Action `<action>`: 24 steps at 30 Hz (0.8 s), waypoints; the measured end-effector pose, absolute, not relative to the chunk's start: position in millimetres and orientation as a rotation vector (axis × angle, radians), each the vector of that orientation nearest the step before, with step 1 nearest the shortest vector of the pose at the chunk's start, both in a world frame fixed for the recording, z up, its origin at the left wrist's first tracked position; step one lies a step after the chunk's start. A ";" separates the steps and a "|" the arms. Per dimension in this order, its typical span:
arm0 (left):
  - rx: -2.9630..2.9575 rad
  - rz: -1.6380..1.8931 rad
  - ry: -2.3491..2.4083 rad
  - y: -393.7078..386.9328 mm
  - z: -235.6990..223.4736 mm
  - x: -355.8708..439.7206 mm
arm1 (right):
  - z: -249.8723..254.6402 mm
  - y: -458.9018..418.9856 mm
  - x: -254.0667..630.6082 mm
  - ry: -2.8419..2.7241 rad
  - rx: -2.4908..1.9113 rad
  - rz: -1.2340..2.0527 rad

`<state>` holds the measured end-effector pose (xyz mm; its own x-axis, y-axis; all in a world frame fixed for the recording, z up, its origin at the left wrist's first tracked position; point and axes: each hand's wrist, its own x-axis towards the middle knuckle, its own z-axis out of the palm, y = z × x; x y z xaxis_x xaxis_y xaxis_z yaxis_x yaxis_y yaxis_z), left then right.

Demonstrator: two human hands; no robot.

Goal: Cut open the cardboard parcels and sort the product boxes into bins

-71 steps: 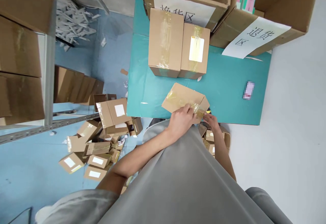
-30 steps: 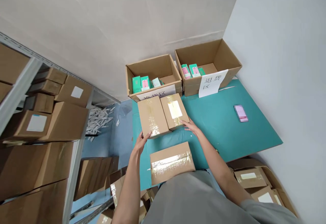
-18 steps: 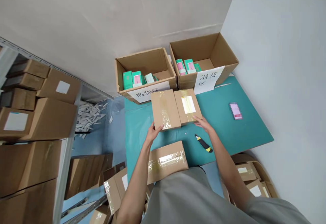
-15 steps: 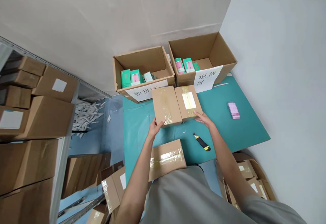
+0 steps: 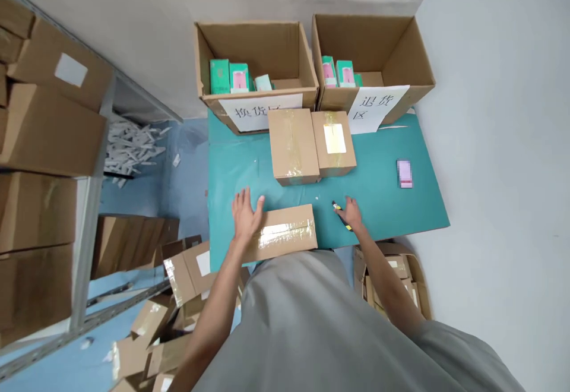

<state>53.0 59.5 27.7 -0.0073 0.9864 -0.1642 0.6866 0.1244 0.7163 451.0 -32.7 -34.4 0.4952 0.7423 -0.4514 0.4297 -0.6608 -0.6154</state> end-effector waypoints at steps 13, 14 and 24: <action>1.038 0.702 1.640 -58.8 -14.3 -14.3 | -28.3 -98.3 370.7 -0.940 -2.242 1.191; 1.060 0.744 1.592 -56.8 -11.9 -9.6 | -24.2 -97.5 364.0 -0.967 -2.212 1.172; 1.233 0.870 1.261 -19.3 -10.7 39.0 | 9.6 -64.1 383.8 -1.220 -2.083 0.795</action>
